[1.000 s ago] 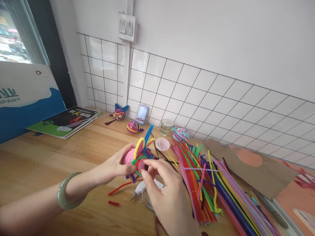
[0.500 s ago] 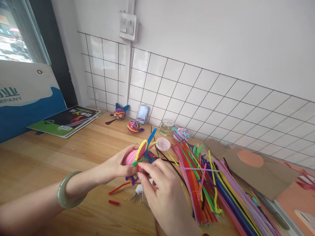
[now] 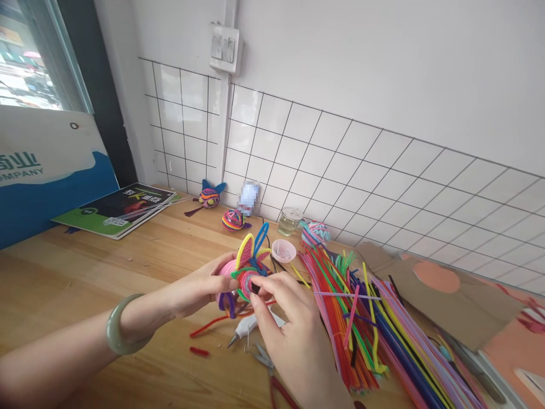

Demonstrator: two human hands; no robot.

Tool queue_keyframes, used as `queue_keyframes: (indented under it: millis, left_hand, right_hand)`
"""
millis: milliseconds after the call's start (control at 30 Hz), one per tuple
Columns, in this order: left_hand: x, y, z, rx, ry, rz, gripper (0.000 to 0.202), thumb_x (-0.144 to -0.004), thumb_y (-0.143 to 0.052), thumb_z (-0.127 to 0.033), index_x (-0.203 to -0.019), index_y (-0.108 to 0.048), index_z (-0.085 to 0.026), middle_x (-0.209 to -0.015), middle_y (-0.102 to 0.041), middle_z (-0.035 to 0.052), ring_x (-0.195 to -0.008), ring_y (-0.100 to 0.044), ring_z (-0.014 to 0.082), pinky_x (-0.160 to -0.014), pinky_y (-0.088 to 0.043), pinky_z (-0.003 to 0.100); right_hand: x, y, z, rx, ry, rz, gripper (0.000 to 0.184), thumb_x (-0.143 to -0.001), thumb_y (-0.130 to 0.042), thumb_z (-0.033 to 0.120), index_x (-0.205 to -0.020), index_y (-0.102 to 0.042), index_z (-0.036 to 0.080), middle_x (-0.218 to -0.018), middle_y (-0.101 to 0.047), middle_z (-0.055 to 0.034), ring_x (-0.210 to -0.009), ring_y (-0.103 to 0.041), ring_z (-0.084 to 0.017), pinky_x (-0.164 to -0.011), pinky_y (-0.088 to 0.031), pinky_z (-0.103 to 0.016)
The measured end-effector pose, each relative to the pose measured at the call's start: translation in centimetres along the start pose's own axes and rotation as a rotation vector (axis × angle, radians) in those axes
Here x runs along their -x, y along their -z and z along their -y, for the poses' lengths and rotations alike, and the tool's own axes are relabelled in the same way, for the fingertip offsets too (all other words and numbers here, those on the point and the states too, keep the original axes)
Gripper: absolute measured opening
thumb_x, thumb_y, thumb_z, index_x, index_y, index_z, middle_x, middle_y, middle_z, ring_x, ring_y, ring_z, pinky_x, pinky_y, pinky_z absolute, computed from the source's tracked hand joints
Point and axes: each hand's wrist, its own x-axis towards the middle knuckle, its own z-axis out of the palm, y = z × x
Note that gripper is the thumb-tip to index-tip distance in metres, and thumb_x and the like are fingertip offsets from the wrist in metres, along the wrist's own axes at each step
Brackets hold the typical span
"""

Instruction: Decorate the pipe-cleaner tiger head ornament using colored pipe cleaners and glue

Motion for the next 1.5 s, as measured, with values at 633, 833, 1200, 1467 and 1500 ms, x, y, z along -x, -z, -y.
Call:
queue_keyframes:
  millis: [633, 833, 1200, 1467, 1500]
  left_hand:
    - [-0.5, 0.7, 0.0, 0.081, -0.002, -0.023, 0.059, -0.076, -0.066, -0.040, -0.129, -0.050, -0.020, -0.115, -0.064, 0.0132, -0.088, -0.066, 0.0250, -0.075, -0.051, 0.037]
    - [-0.4, 0.4, 0.0, 0.081, -0.003, -0.027, 0.061, -0.073, -0.070, -0.038, -0.128, -0.052, -0.019, -0.098, -0.066, 0.0082, -0.074, -0.063, 0.0179, -0.069, -0.049, 0.032]
    - [-0.4, 0.5, 0.3, 0.117, -0.052, -0.019, 0.057, -0.073, -0.072, -0.034, -0.125, -0.056, -0.018, -0.104, -0.066, 0.0107, -0.079, -0.063, 0.0192, -0.072, -0.050, 0.033]
    - [-0.2, 0.2, 0.1, 0.033, -0.048, -0.092, 0.051, -0.071, -0.072, -0.036, -0.115, -0.055, -0.017, -0.100, -0.062, 0.0073, -0.081, -0.061, 0.0192, -0.069, -0.049, 0.032]
    - [-0.2, 0.2, 0.1, 0.022, -0.042, -0.095, 0.050, -0.070, -0.072, -0.035, -0.113, -0.054, -0.017, -0.096, -0.061, 0.0059, -0.078, -0.060, 0.0179, -0.067, -0.049, 0.031]
  right_hand:
    - [-0.8, -0.2, -1.8, -0.880, -0.498, -0.184, 0.024, -0.074, -0.079, 0.027, -0.096, -0.073, 0.023, -0.108, -0.074, -0.0065, -0.102, -0.070, -0.021, -0.089, -0.057, -0.028]
    - [-0.6, -0.9, -1.9, -0.857, -0.487, -0.187, 0.027, -0.069, -0.082, 0.020, -0.094, -0.073, 0.025, -0.093, -0.076, -0.0013, -0.088, -0.072, -0.012, -0.079, -0.058, -0.017]
    - [0.0, -0.8, -1.4, -0.290, -0.170, -0.099, 0.019, -0.088, -0.061, 0.022, -0.104, -0.071, 0.025, -0.110, -0.072, -0.0062, -0.103, -0.068, -0.021, -0.089, -0.058, -0.037]
    - [0.1, -1.4, -1.4, 0.268, 0.425, -0.050, 0.036, -0.088, -0.048, -0.001, -0.116, -0.066, 0.015, -0.116, -0.062, -0.0146, -0.110, -0.054, -0.025, -0.090, -0.050, -0.048]
    - [0.1, -1.5, -1.3, 0.297, 0.447, -0.048, 0.035, -0.088, -0.048, -0.001, -0.114, -0.066, 0.013, -0.115, -0.062, -0.0154, -0.108, -0.054, -0.026, -0.089, -0.050, -0.048]
